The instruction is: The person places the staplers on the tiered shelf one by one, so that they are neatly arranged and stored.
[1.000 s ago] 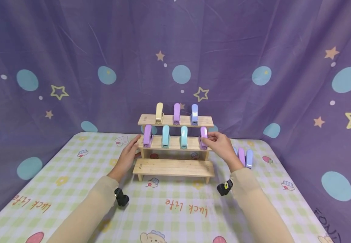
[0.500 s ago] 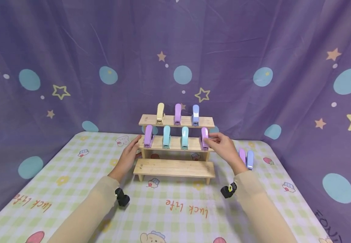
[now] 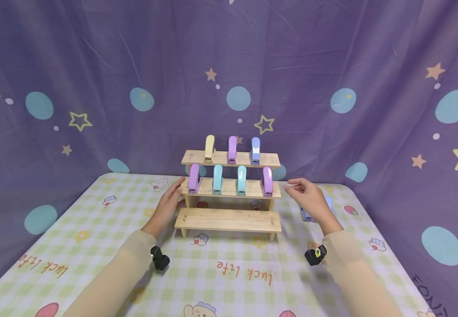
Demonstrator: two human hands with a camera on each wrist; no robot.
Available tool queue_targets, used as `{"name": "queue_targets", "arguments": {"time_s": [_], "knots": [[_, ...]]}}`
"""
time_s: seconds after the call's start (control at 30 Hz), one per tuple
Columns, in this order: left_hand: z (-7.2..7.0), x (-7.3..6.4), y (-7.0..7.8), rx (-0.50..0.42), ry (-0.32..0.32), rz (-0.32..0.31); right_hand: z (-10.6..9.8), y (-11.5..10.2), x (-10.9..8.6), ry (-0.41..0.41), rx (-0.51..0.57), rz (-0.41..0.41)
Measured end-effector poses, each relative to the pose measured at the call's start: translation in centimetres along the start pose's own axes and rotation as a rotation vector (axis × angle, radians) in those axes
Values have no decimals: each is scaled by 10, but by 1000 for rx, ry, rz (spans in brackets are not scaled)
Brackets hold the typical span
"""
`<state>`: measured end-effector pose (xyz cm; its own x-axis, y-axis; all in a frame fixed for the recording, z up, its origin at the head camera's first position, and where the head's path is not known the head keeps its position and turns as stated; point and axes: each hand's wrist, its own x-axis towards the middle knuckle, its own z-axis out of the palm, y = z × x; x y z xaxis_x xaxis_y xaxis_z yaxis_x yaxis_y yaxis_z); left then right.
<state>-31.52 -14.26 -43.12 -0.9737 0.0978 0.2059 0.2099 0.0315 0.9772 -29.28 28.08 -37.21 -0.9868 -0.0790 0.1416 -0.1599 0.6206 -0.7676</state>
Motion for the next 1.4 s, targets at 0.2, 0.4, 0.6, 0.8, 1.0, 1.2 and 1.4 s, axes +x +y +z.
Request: {"name": "queue_targets", "arguments": {"time_s": [0.2,0.4,0.6,0.8,1.0,1.2,1.4], "knots": [[0,-1,0,-2,-7,-3,-17,18,-13,30,-57,17],[2,-1,0,26,15,18,-36,38,-25,60,-97,23],[3,-2,0,32,32,32,-50,56,-34,80,-118,34],[3,-2,0,41,40,37,-54,71,-36,99,-144,61],[3,-1,-1,35,38,44,-51,99,-32,108,-133,150],[3,-2,3,36,28,36,-46,119,-30,98,-38,213],[2,-1,-3,38,31,49,-42,126,-25,58,42,278]]}}
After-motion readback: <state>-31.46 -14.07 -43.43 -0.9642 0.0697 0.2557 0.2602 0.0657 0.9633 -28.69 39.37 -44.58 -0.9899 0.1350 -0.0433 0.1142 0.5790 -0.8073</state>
